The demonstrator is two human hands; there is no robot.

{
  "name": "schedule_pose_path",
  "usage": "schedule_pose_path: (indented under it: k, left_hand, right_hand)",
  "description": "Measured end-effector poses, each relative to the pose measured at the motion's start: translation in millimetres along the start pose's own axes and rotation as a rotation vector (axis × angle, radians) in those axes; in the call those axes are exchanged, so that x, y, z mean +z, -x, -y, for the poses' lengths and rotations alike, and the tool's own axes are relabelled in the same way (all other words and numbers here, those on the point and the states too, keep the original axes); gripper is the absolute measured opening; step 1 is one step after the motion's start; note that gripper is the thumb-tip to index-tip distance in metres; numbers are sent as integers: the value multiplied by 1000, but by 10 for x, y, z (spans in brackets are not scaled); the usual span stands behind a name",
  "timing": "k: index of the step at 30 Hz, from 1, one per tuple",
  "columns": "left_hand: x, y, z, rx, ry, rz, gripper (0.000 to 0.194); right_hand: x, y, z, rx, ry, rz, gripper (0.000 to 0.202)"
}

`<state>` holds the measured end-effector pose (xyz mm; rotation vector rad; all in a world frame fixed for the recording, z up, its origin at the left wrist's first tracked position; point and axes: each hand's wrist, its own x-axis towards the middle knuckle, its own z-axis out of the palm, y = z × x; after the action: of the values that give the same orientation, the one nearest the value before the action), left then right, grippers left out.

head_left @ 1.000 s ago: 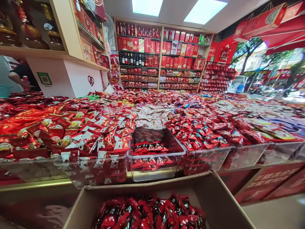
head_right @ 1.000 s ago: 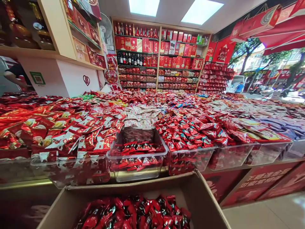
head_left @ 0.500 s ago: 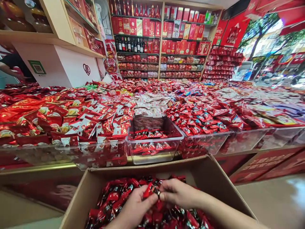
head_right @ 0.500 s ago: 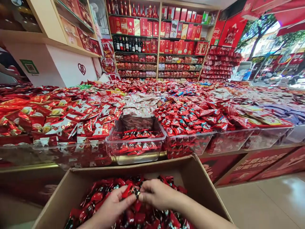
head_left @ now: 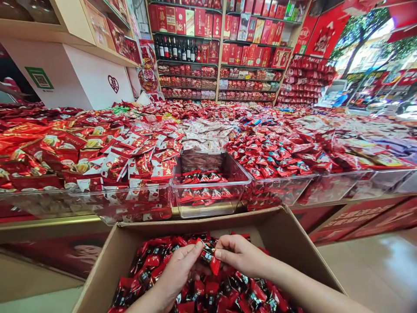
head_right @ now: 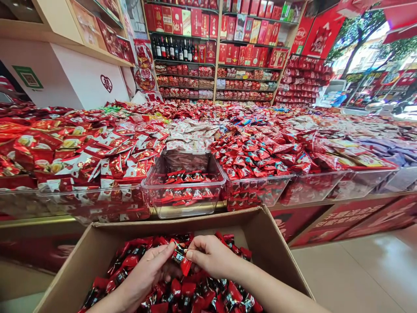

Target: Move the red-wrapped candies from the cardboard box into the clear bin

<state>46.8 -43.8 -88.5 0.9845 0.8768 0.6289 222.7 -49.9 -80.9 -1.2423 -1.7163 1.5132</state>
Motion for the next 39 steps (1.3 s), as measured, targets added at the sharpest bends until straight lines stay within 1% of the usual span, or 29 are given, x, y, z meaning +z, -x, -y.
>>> schedule_pose_path:
  k: [3, 5, 7, 9, 12, 13, 15, 17, 18, 19, 21, 23, 24, 26, 28, 29, 31, 33, 36, 39]
  left_hand:
    - [-44, -43, 26, 12, -58, -37, 37]
    - [-57, -44, 18, 30, -116, -69, 35]
    - [-46, -25, -4, 43, -186, -115, 29]
    - [-14, 0, -24, 46, -240, -116, 29]
    - [34, 16, -14, 3, -282, -47, 29]
    - [40, 12, 5, -23, -297, -39, 31]
    - [32, -10, 61, -74, -283, -84, 35]
    - [7, -38, 132, -108, -200, -130, 38]
    - [-7, -50, 167, -116, -141, -136, 39]
    - [-17, -59, 200, -118, -87, -130, 38]
    - [-21, -65, 248, -94, -29, -91, 39]
    - [-3, -57, 266, -61, -33, -50, 39]
    - [12, -49, 263, -59, -40, -34, 39]
    - [46, -33, 241, -80, -43, -22, 40]
    - [71, -24, 210, -121, -5, -45, 43]
    - [79, -24, 196, -141, 28, -64, 45]
    - [81, -34, 182, -195, 102, -103, 43]
    - [71, -52, 186, -242, 172, -161, 38]
    - [47, -72, 199, -218, 223, -251, 36]
    - [26, -61, 183, -186, 235, -292, 34]
  right_hand:
    - [11, -17, 1, 2, 19, -31, 26]
    - [6, -23, -1, 17, 16, -60, 26]
    - [-5, -23, -1, 2, 78, -114, 25]
    - [-12, -20, 3, -40, 166, -160, 23]
    - [3, -17, 12, -70, 247, -152, 19]
    - [15, -14, 15, -77, 280, -171, 16]
    - [52, -1, 21, -123, 372, -265, 12]
    - [104, 21, 26, -196, 456, -347, 12]
    - [133, 33, 26, -221, 478, -348, 13]
    - [164, 44, 22, -227, 488, -317, 16]
    - [223, 57, 3, -204, 505, -236, 32]
    - [269, 52, -31, -173, 580, -194, 45]
    - [283, 43, -50, -167, 639, -186, 44]
    - [297, 20, -85, -169, 764, -184, 29]
    - [291, 2, -107, -183, 848, -191, 14]
    - [284, -3, -112, -201, 875, -193, 11]
    - [265, -6, -112, -266, 923, -191, 8]
    - [249, -10, -104, -407, 994, -186, 10]
    - [249, -36, -85, -634, 1144, -214, 11]
    - [274, -47, -34, -773, 1269, -261, 8]
